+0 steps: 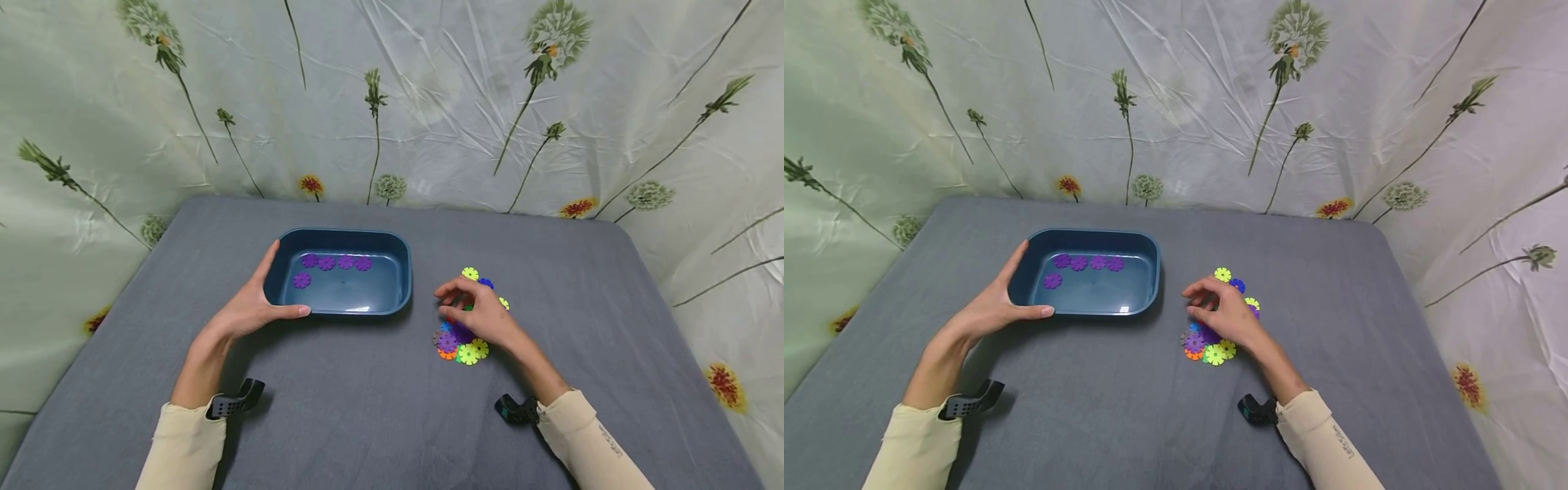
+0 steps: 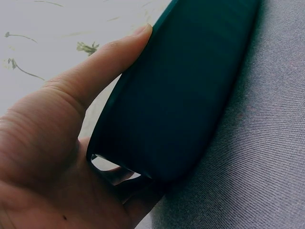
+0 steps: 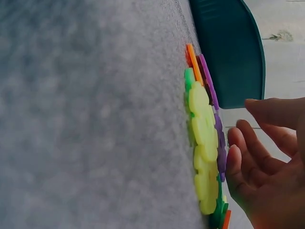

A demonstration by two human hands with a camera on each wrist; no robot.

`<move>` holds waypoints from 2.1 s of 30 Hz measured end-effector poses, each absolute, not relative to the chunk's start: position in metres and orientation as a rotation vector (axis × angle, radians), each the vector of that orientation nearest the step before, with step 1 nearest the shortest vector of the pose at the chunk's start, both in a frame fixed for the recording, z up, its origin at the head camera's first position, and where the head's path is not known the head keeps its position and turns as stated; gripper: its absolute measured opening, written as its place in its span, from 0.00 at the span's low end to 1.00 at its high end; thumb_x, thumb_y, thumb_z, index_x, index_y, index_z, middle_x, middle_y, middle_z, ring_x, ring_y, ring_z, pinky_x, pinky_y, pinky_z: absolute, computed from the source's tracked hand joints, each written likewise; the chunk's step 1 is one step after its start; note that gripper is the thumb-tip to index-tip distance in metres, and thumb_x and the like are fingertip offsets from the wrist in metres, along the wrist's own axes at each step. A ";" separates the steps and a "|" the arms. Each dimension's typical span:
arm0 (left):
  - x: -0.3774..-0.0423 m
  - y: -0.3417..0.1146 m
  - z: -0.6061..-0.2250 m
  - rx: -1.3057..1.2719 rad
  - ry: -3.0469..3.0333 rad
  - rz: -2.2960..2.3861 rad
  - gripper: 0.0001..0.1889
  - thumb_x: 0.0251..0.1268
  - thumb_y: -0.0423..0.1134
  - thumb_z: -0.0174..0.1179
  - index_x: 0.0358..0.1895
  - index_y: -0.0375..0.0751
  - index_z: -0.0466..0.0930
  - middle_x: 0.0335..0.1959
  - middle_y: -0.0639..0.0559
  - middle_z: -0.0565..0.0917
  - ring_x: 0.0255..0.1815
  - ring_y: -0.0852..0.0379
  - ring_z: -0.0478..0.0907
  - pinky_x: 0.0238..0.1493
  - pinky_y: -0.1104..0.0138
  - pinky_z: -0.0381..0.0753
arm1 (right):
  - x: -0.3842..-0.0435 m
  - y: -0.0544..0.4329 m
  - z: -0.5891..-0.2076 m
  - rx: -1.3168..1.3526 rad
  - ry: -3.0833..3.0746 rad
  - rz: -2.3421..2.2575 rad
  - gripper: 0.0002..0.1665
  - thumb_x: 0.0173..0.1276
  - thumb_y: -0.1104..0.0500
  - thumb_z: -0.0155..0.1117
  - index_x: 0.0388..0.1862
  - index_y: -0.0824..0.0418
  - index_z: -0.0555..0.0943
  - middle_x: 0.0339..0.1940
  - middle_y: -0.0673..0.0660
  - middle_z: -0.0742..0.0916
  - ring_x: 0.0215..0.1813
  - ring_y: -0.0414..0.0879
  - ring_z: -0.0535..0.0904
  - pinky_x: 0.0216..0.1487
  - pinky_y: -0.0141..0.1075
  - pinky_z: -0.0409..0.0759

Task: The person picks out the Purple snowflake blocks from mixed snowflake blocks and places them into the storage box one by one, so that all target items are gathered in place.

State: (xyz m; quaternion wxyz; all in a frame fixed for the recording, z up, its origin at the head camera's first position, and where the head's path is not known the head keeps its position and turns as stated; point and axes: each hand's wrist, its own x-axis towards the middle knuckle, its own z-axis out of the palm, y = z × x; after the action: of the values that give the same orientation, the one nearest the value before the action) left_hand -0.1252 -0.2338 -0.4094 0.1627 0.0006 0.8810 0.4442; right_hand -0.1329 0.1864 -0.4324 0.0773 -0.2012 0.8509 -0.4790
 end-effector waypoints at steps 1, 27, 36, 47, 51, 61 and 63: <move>-0.125 -0.234 -0.409 0.002 2.515 1.265 0.73 0.54 0.53 0.79 0.84 0.67 0.20 0.88 0.37 0.34 0.85 0.26 0.41 0.76 0.26 0.49 | -0.133 0.187 -0.432 -0.603 2.546 -1.424 0.14 0.68 0.66 0.73 0.52 0.63 0.86 0.48 0.60 0.89 0.46 0.46 0.84 0.46 0.32 0.82; -0.126 -0.233 -0.408 -0.017 2.528 1.247 0.73 0.53 0.54 0.79 0.84 0.69 0.20 0.88 0.39 0.33 0.86 0.27 0.39 0.76 0.25 0.48 | -0.126 0.205 -0.429 -0.784 2.408 -1.192 0.24 0.59 0.61 0.82 0.54 0.56 0.87 0.51 0.51 0.89 0.52 0.47 0.81 0.56 0.34 0.79; -0.126 -0.234 -0.409 -0.018 2.526 1.253 0.73 0.53 0.54 0.79 0.84 0.69 0.20 0.88 0.40 0.33 0.86 0.27 0.38 0.76 0.25 0.47 | -0.127 0.205 -0.432 -0.822 2.409 -1.108 0.19 0.61 0.58 0.81 0.52 0.51 0.88 0.48 0.47 0.88 0.52 0.43 0.79 0.55 0.33 0.79; -0.126 -0.235 -0.409 -0.012 2.518 1.269 0.73 0.53 0.54 0.80 0.83 0.72 0.20 0.88 0.40 0.34 0.86 0.27 0.39 0.76 0.25 0.48 | -0.130 0.205 -0.434 -0.727 2.468 -1.145 0.16 0.62 0.62 0.79 0.50 0.55 0.89 0.43 0.50 0.88 0.46 0.45 0.78 0.50 0.32 0.78; -0.126 -0.235 -0.409 -0.010 2.519 1.269 0.73 0.53 0.54 0.80 0.83 0.72 0.20 0.88 0.40 0.33 0.86 0.27 0.39 0.76 0.25 0.48 | -0.132 0.206 -0.434 -0.710 2.466 -1.154 0.17 0.63 0.64 0.79 0.50 0.57 0.88 0.44 0.53 0.88 0.47 0.46 0.79 0.50 0.33 0.79; -0.126 -0.235 -0.409 -0.001 2.530 1.254 0.72 0.54 0.55 0.79 0.84 0.70 0.21 0.88 0.40 0.34 0.86 0.28 0.40 0.76 0.26 0.49 | -0.137 0.209 -0.429 -0.659 2.505 -1.146 0.14 0.66 0.66 0.74 0.50 0.58 0.88 0.39 0.52 0.88 0.42 0.42 0.79 0.42 0.31 0.77; -0.126 -0.235 -0.409 -0.001 2.537 1.245 0.72 0.53 0.55 0.79 0.84 0.69 0.21 0.88 0.39 0.35 0.86 0.27 0.41 0.76 0.26 0.49 | -0.137 0.210 -0.429 -0.651 2.498 -1.151 0.13 0.67 0.66 0.74 0.50 0.58 0.88 0.39 0.53 0.87 0.41 0.42 0.79 0.42 0.31 0.78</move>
State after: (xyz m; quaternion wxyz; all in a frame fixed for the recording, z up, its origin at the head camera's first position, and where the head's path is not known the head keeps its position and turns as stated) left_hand -0.1261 -0.2354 -0.4090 0.1572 -0.0005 0.8866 0.4350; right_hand -0.1373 0.2098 -0.4287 0.1569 -0.2276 0.8728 -0.4022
